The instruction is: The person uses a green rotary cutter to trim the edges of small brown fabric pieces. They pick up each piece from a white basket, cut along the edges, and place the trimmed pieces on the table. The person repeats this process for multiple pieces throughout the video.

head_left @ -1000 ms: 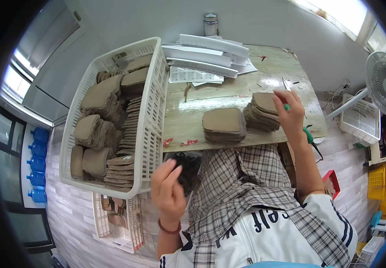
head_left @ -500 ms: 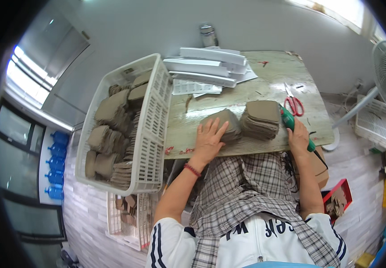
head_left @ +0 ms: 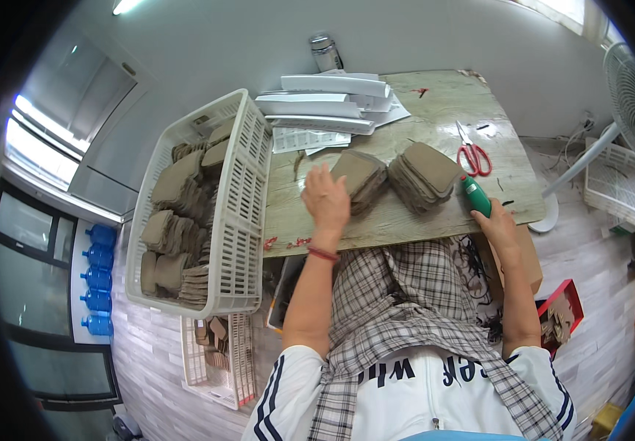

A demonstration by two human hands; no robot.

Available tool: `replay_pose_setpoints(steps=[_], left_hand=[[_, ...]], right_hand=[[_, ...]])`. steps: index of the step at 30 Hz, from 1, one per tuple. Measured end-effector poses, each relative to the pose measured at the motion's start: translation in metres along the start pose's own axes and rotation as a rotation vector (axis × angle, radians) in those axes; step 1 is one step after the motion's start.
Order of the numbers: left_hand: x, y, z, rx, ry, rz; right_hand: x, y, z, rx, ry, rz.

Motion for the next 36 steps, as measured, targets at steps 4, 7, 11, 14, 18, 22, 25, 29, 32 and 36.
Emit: replay_pose_setpoints(steps=[4,7,11,14,18,22,25,29,32,36], left_hand=[[0.063,0.042,-0.012,0.335,-0.228,0.33],[0.07,0.06,-0.013,0.353,-0.257,0.681],[0.052,0.041,-0.01,0.207,-0.143,0.599],[0.039,0.026,-0.01,0.156,-0.085,0.47],[0.027,0.005,-0.008,0.012,-0.012,0.347],[0.029,0.01,-0.004,0.108,-0.134,0.428],[0.031,0.018,-0.004,0.169,-0.149,0.377],[0.038,0.033,-0.005,0.276,-0.34,0.565],[0.035,0.035,-0.003,0.224,-0.338,0.604],[0.032,0.03,0.007,0.146,-0.352,0.965]], right_hand=[[-0.028,0.01,0.035,0.143,0.188,-0.411],[-0.032,0.016,0.07,0.173,0.218,-0.631],[-0.026,0.015,0.093,0.171,0.236,-0.704],[-0.018,0.013,0.096,0.172,0.242,-0.715],[-0.016,0.015,0.104,0.157,0.207,-0.689],[-0.015,0.022,0.117,0.152,0.174,-0.651],[-0.008,0.02,0.126,0.148,0.149,-0.565],[0.001,0.022,0.13,0.157,0.089,-0.545],[0.025,0.012,0.132,0.238,0.128,-0.563],[0.036,0.014,0.13,0.251,0.046,-0.521]])
Point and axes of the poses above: each hand's wrist, its own z-axis away from the middle knuckle, its own y-axis out of the palm, x = y × z, the point moved 6 cm from there along -z, towards the middle knuckle, and after that the axes turned 2 degrees about x, right-handed, at the moved point
